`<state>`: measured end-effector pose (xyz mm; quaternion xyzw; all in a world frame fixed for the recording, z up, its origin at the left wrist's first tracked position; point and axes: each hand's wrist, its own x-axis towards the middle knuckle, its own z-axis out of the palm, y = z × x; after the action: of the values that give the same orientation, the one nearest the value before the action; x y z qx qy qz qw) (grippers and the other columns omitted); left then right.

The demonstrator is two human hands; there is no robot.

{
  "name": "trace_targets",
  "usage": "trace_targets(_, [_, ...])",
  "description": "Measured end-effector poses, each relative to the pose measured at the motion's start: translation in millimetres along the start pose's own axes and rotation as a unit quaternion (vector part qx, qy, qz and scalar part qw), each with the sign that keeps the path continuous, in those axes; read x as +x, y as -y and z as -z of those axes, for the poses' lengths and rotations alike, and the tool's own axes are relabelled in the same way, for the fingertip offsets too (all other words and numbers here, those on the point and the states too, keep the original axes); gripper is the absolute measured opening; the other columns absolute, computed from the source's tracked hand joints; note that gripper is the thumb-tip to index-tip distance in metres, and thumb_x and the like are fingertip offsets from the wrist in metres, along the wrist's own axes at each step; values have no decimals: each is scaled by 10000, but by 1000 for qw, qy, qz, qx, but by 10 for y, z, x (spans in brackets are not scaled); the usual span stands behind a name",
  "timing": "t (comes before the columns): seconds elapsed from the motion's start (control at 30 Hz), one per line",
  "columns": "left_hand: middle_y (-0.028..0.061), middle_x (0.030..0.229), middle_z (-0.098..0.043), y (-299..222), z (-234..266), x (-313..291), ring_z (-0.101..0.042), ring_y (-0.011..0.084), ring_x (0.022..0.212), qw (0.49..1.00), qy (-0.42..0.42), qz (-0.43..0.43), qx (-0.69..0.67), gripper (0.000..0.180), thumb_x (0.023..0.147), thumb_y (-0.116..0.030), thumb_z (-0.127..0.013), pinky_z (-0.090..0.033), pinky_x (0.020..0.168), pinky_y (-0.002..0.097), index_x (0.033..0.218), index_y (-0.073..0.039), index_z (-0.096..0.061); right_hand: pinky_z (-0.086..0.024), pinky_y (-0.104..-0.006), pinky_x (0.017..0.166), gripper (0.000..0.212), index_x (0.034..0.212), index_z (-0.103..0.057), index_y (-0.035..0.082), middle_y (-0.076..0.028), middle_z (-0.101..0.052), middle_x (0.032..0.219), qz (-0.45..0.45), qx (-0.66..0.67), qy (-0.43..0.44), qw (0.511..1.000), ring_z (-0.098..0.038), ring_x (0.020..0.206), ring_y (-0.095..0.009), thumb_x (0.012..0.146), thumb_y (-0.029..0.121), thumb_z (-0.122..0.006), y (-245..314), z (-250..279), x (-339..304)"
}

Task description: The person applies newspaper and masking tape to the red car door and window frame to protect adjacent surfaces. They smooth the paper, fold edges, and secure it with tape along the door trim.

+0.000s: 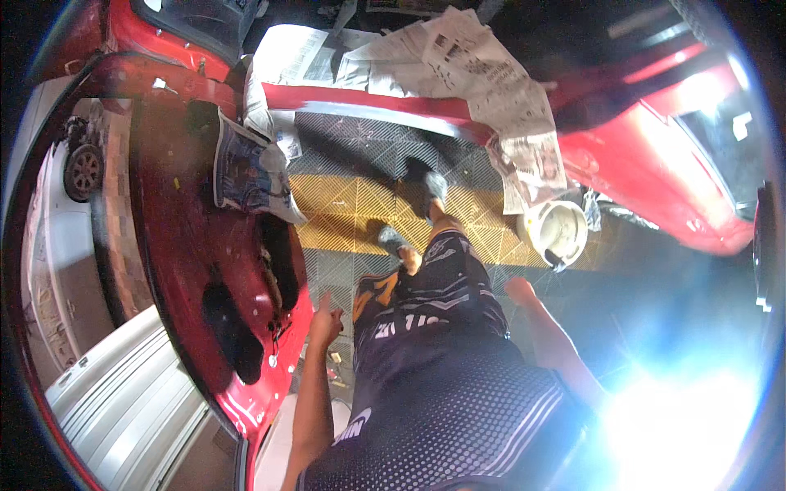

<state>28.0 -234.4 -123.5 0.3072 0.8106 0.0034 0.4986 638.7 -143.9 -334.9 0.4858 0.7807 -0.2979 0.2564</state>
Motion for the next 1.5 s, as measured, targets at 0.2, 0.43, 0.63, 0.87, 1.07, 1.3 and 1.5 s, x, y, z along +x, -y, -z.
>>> trace_targets(0.2, [172,905,-733,1444,-568,46,-728,307,753,996,53,-38,67,373,937,-255,-643,-557,774,431,1282,-113,-647,-562,-431,709,257,925,-728,82,-153,-716,863,-206,443,-57,871,-703,824,-332,890,318,-630,372,-595,-1043])
trace_targets(0.43, [185,1049,-720,1141,-1190,-333,-695,363,986,990,69,-18,125,285,944,-264,-587,-540,841,454,1161,-138,-722,-565,-408,806,325,1126,-735,99,-164,-741,988,-140,346,-139,917,-721,927,-335,906,314,-628,168,-499,-1309])
trace_targets(0.63, [210,1031,-710,204,-1885,-909,-683,402,980,938,102,-185,275,270,927,-209,-535,-533,861,508,1076,-66,-709,-531,-318,830,316,1122,-726,23,-124,-748,991,-216,515,-253,790,-708,921,-184,897,239,-672,-413,-124,-2313])
trace_targets(0.87, [242,1047,-698,-210,-2572,-789,-662,438,992,903,94,-216,359,263,915,-188,-510,-522,875,533,1029,-35,-690,-470,-328,529,238,791,-716,76,-11,-644,702,-458,588,-293,600,-594,590,-114,910,281,-689,-1302,-2538,-3903])
trace_targets(1.07, [231,1041,-702,-251,-2765,-942,-661,434,986,925,32,-220,309,265,920,-206,-512,-521,875,532,1030,-49,-696,-570,-438,755,306,852,-767,78,-143,-748,867,-424,244,-28,872,-730,866,-332,821,375,-706,-501,-3083,-4705])
trace_targets(1.3, [207,1072,-709,-244,-2898,-1011,-661,434,1002,898,70,-232,366,292,929,-231,-520,-520,888,515,1079,-61,-704,-570,-434,773,320,889,-767,80,-149,-745,884,-384,536,-194,726,-730,877,-330,800,386,-732,-332,-2628,-4191])
trace_targets(1.5, [214,1042,-706,-242,-2884,-1030,-661,439,983,933,60,-231,270,284,942,-230,-516,-527,865,518,1079,-83,-717,-569,-431,788,341,922,-767,83,-154,-742,899,-311,545,-182,756,-729,885,-329,783,394,-755,-128,-2476,-3774])
